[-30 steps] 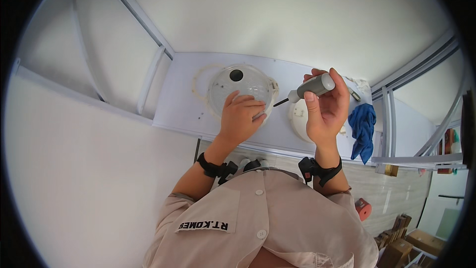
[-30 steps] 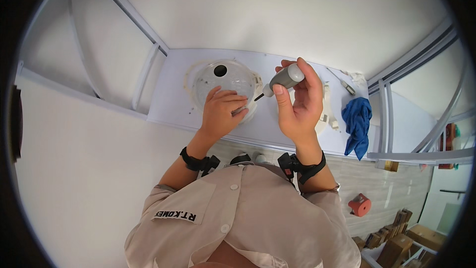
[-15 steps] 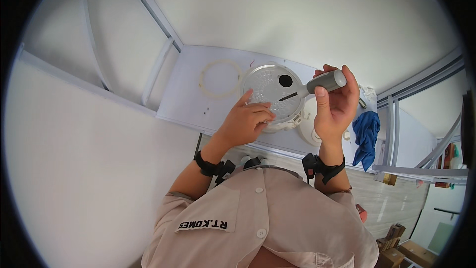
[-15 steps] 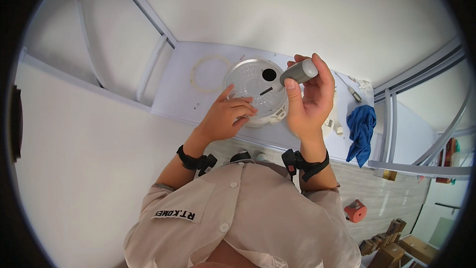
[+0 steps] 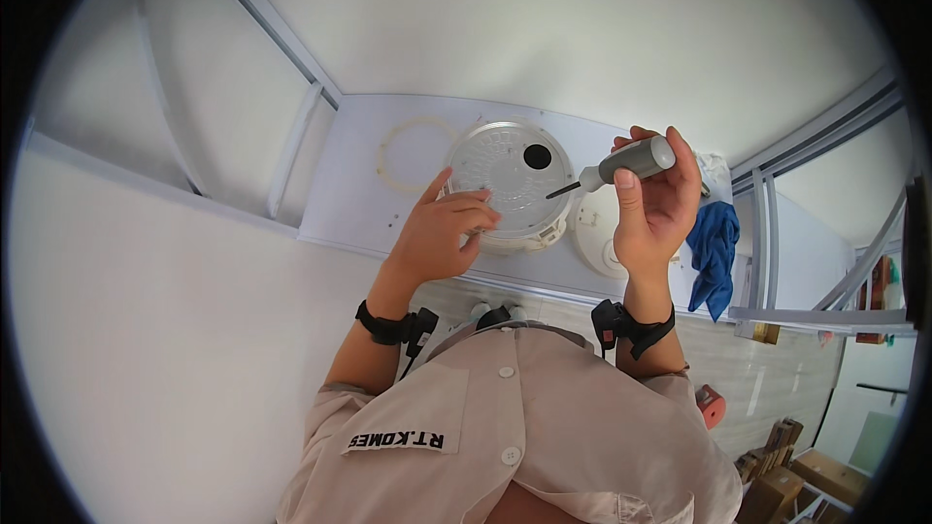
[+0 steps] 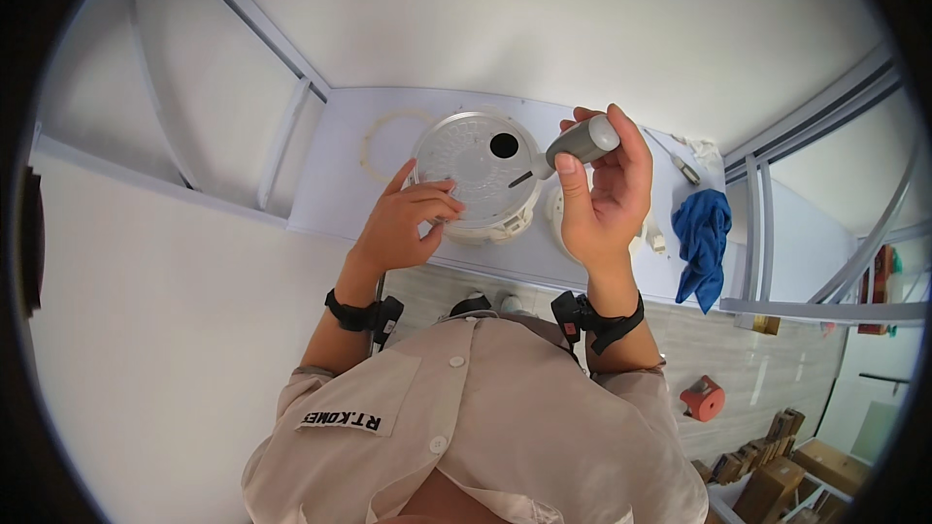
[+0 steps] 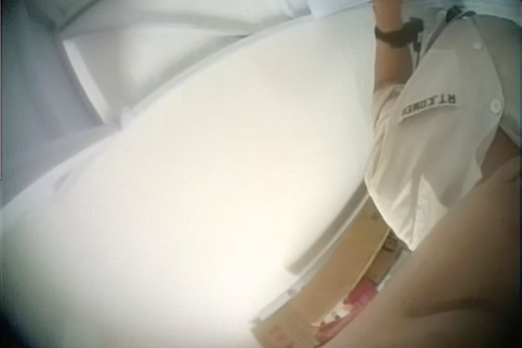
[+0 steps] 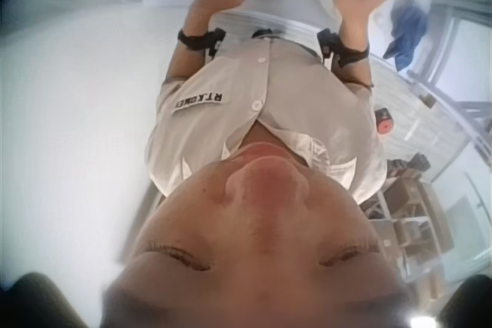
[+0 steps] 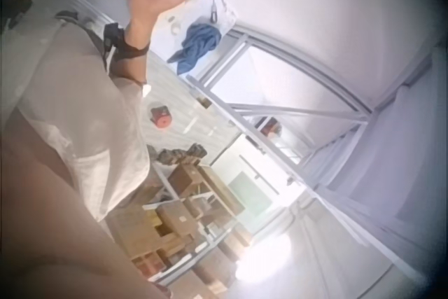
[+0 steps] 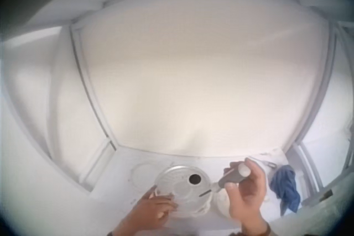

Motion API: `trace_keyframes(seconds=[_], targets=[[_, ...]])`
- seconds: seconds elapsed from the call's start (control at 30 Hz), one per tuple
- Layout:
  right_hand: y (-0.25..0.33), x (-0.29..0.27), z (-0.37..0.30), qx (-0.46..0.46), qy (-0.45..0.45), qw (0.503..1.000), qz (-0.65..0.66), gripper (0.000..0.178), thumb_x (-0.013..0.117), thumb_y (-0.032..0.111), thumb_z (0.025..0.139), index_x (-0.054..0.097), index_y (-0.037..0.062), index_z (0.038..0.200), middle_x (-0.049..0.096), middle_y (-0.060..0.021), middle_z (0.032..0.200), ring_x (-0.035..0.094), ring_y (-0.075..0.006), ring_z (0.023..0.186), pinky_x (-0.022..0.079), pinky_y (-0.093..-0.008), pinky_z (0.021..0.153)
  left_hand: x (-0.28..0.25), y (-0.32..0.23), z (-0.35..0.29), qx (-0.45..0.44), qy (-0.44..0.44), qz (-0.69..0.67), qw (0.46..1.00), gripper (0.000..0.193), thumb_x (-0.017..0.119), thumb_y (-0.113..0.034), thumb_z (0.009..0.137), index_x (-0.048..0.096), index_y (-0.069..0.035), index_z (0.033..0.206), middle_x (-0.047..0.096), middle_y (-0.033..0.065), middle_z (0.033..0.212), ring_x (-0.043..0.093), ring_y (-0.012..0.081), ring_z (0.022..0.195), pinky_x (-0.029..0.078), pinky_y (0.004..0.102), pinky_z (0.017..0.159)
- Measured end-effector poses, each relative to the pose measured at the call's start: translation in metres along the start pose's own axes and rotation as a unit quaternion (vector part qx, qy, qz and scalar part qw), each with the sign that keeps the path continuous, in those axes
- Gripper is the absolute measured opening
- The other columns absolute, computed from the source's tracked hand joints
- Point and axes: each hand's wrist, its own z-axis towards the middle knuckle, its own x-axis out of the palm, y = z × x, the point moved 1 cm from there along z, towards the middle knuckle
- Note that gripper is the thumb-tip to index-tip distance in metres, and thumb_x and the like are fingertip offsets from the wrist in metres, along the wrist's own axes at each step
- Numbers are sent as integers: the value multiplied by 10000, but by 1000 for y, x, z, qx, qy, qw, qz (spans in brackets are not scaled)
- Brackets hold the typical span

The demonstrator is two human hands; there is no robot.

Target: The person uses a screwdriver to tighten screws on a circular white plastic light fixture cover. They rotate the cover to access different screw locations and continue fastening them one by one.

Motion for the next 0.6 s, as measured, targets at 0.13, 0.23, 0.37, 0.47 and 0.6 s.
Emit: trace_keyframes(seconds=[0.13,0.23,0.37,0.47,0.6], targets=[[-1,-3,-1,-1,-9,1000,1,665,779,35,1043,455,-5,1622,659,-275,1441,733,-314,1247,600,-419,1056,2,-1,2,11,-10,19,1000,193,745,-3,850,792,-162,950,840,-58,1112,723,197,1330,342,598,1331],[-2,-6,-3,-4,-15,1000,-4,671,778,38,1044,451,9,1629,664,-274,1437,737,-322,1238,602,-440,1060,3,-17,13,22,-25,23,999,139,775,-50,855,791,-145,954,829,-41,1057,746,205,1217,377,588,1296],[-1,-10,-4,-17,-7,1000,-2,691,788,20,1026,452,2,1629,668,-274,1425,734,-333,1238,609,-460,1058,26,-29,29,49,-106,-23,993,113,864,-145,830,794,-126,917,806,-9,1013,733,208,1051,473,515,1150],[3,-15,-8,-27,14,1000,6,712,808,-10,996,467,-21,1621,664,-273,1413,724,-341,1246,613,-464,1049,44,-35,37,47,-105,-40,993,171,920,-203,803,811,-120,904,811,-15,1008,736,201,1045,493,455,1033],[6,-20,-10,-63,64,996,16,732,830,-28,966,493,-29,1615,662,-251,1387,714,-362,1254,617,-484,1040,55,-39,41,25,-107,-27,994,177,938,-211,791,826,-122,895,822,-28,1004,750,206,1016,499,418,986]])
